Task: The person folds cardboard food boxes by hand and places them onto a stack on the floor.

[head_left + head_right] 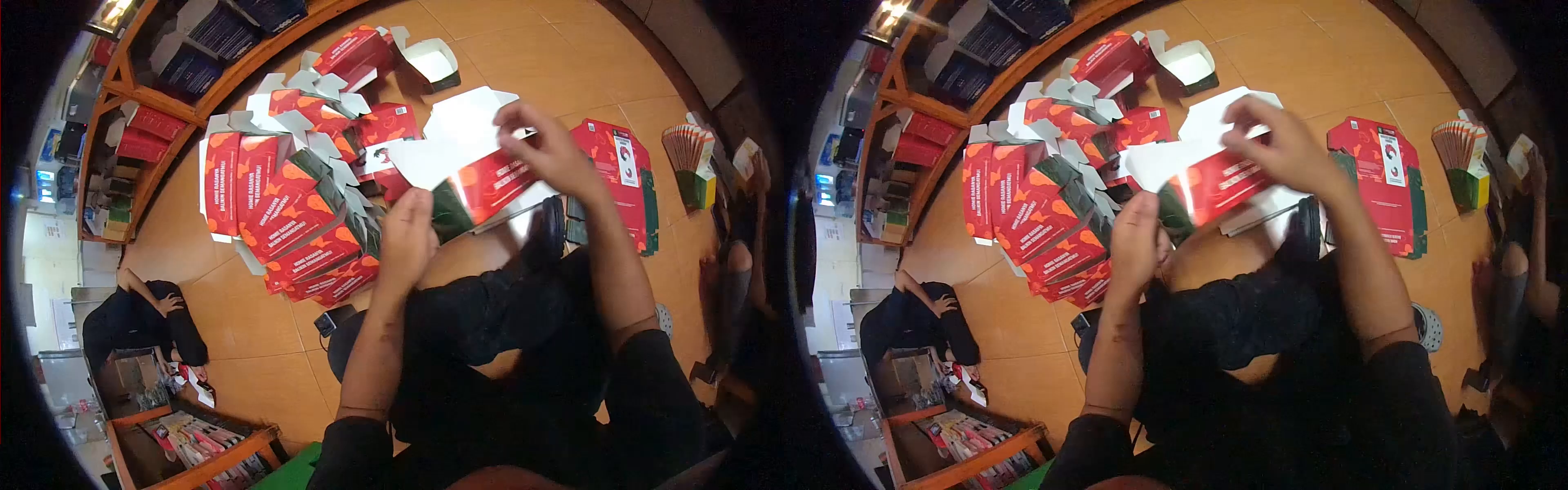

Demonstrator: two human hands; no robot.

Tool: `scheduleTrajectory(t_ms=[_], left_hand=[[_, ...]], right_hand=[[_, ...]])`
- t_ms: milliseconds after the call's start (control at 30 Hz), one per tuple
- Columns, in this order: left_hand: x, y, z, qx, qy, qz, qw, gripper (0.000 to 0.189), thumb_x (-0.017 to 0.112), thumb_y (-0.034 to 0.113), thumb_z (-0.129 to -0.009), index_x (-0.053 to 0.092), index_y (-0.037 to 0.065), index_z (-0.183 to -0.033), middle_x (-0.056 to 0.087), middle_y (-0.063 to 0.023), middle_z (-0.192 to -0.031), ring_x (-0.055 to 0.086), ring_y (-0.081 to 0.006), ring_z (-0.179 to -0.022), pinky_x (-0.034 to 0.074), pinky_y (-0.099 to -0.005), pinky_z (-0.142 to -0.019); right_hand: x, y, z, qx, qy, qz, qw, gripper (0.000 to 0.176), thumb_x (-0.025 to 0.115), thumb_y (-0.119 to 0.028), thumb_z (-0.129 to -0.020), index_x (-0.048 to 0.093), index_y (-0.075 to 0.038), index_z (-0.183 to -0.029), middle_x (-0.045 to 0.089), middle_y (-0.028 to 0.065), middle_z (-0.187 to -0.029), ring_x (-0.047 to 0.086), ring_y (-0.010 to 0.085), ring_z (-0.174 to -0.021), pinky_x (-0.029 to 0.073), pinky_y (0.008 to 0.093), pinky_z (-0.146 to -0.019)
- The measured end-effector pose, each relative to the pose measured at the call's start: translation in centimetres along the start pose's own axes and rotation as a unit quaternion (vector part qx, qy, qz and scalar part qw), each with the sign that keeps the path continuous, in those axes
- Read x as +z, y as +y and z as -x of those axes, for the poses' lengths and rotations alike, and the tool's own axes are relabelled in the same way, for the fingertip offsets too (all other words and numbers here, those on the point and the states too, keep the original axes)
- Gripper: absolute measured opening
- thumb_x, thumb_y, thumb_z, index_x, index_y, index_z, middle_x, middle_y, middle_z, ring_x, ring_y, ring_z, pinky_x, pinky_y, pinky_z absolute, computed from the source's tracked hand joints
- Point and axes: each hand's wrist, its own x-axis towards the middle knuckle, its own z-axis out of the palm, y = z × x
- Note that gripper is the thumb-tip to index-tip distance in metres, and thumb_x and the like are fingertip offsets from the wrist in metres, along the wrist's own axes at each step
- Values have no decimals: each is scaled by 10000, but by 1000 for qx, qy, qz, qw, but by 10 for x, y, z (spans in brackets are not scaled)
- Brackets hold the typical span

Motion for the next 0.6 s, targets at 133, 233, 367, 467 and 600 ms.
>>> scheduleTrajectory(t_ms=[133,233,367,467,600], left_hand=[[-35,16,-6,-91,-5,218,972,329,426,397,-1024,543,96,-963,481,18,-560,358,-62,-349,269,-215,-325],[-49,4,-17,-121,-17,233,965,342,413,401,-1025,546,86,-1037,557,-15,-620,417,-84,-372,304,-227,-327],[-31,-5,-18,-147,-16,165,975,424,365,406,-1034,551,38,-1135,609,-49,-694,452,-112,-381,383,-245,-359],[-34,2,-15,-57,-31,60,996,445,395,338,-1036,470,1,-1317,658,-114,-1045,515,-93,-442,418,-223,-395],[-3,6,-2,56,-72,8,996,464,552,167,-979,421,21,-1399,548,-150,-1341,557,-57,-533,446,-198,-442]], right_hand=[[-57,30,2,109,-93,2,990,338,660,-331,-886,656,-30,-1039,669,67,-985,613,162,-923,483,321,-854],[-70,34,2,137,-179,-151,962,288,665,-283,-883,665,-30,-1022,667,29,-944,607,121,-874,477,278,-811],[-67,20,-1,135,-118,-225,958,208,646,-196,-884,647,-51,-1032,635,-23,-841,585,69,-785,462,221,-731],[-58,10,2,140,-131,-129,973,209,612,-173,-880,620,-17,-1018,613,0,-812,584,82,-777,472,237,-699],[-13,-7,8,46,-210,122,969,313,597,-230,-840,569,36,-1002,642,206,-854,631,280,-801,496,393,-738]])
